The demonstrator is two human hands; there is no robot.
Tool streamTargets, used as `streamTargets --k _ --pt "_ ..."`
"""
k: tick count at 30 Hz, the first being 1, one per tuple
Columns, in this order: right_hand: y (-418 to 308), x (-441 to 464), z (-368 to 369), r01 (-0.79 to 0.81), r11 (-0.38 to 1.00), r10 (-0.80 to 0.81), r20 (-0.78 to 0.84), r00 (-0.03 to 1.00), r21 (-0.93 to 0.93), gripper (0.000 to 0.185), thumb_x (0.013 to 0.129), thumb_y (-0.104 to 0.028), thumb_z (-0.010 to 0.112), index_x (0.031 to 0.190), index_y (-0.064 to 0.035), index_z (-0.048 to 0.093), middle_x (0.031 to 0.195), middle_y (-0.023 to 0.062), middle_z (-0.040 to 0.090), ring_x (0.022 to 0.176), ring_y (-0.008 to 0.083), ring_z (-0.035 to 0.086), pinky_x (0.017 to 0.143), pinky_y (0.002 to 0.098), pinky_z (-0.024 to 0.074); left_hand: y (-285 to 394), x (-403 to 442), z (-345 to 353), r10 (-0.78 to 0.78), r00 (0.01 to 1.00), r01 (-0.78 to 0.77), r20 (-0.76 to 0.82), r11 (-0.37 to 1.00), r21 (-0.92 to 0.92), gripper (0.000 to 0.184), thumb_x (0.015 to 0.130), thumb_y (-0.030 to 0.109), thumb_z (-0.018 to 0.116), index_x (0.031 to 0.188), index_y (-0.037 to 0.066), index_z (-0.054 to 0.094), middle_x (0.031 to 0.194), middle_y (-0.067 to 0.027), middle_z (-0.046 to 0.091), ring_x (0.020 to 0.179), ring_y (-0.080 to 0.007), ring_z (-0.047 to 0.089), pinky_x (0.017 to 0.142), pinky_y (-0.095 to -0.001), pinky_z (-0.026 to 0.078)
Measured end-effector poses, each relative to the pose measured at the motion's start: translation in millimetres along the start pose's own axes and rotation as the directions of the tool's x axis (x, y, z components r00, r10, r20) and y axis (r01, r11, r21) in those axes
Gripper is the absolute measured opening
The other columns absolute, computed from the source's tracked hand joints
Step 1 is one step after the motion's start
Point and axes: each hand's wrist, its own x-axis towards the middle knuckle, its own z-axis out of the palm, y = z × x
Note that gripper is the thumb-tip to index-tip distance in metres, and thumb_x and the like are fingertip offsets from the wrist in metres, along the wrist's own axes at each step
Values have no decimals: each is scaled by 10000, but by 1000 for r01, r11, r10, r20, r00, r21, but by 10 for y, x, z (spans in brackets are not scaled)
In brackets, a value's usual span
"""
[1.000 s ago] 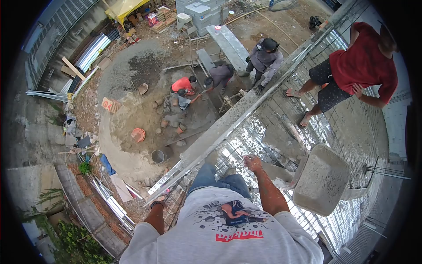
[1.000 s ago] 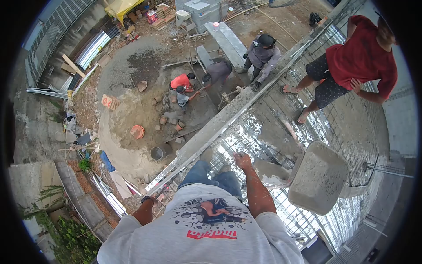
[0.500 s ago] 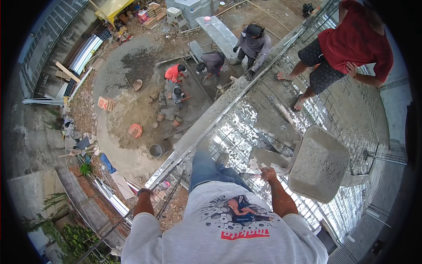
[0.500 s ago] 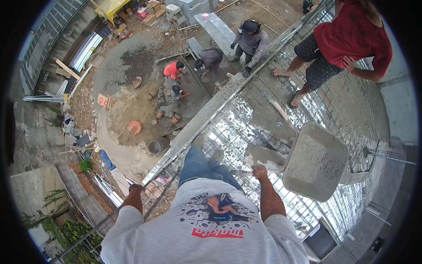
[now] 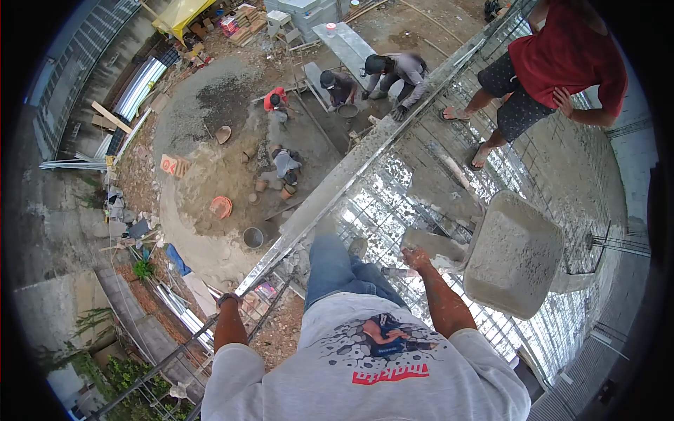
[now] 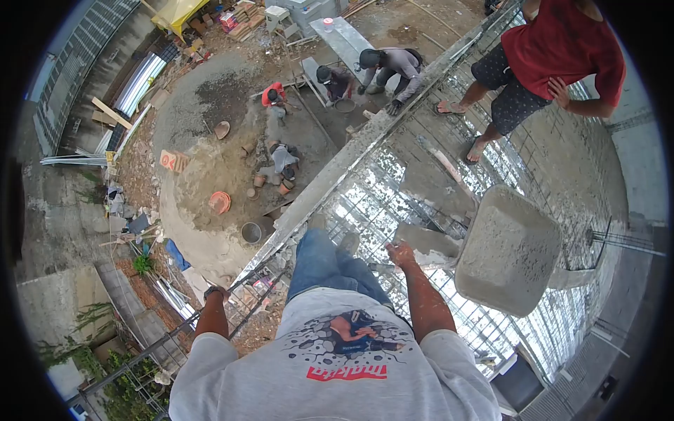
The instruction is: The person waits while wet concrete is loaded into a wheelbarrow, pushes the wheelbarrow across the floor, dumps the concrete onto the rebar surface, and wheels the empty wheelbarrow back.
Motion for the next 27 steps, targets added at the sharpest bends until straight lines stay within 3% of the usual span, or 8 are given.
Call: streamTargets --k 7,10,15,16,18,21,23,27 --pt "-409 -187 103 43 959 -33 -39 999 281 535 815 -551 615 777 -26 713 702 79 683 640 195 635 649 382 489 29 -142 -82 76 997 -76 4 996 37 495 834 397 535 1274 172 568 1345 -111 520 1228 -285 507 1012 -434 411" --pt "-91 40 332 149 989 -147 -121 982 11 569 807 -575 601 698 -27 707 622 72 660 601 199 622 632 388 488 31 -144 -107 116 993 -115 -12 992 53 512 812 376 549 1281 173 562 1340 -99 527 1222 -268 515 1009 -434 413" --pt "42 206 624 143 990 -143 -29 989 17 525 834 -526 596 891 -16 704 789 112 695 656 206 631 658 379 500 22 542 220 120 986 -130 -118 988 -81 573 775 467 590 1274 185 569 1304 -98 559 1199 -257 535 1005 -414 421" --pt "-219 10 520 125 980 -136 -61 989 -155 474 859 -473 603 968 -19 683 859 92 696 705 185 635 683 355 509 88 701 247 99 988 -112 -121 988 -110 579 772 477 597 1272 187 570 1302 -102 559 1197 -259 536 1005 -413 421" --pt "-280 122 630 121 992 -120 -37 992 28 443 871 -448 603 971 -23 681 846 78 693 706 178 634 686 344 513 290 143 -118 91 986 -110 -137 985 -131 622 769 530 583 1284 182 555 1307 -119 550 1207 -278 525 1007 -425 415" --pt "-392 145 778 113 983 -107 -43 993 144 381 880 -401 621 981 -37 671 801 67 679 647 158 625 616 323 511 760 3 -302 157 940 -196 -302 975 -104 707 804 601 483 1310 109 512 1308 -171 533 1197 -352 515 1011 -447 404" --pt "-538 147 788 100 974 -96 -31 995 205 362 880 -382 630 982 -37 665 781 71 672 617 156 618 583 315 504 1019 -248 -540 277 911 -341 -306 923 -178 827 820 628 473 1444 112 304 1361 -226 465 1244 -396 464 1041 -458 368" --pt "-551 226 902 192 963 -168 -137 976 191 371 875 -371 642 968 -12 652 743 74 663 606 152 619 564 313 501 1304 -748 -966 418 831 -546 -367 737 -398 791 801 613 527 1388 98 401 1312 -206 518 1209 -338 507 1020 -409 389"
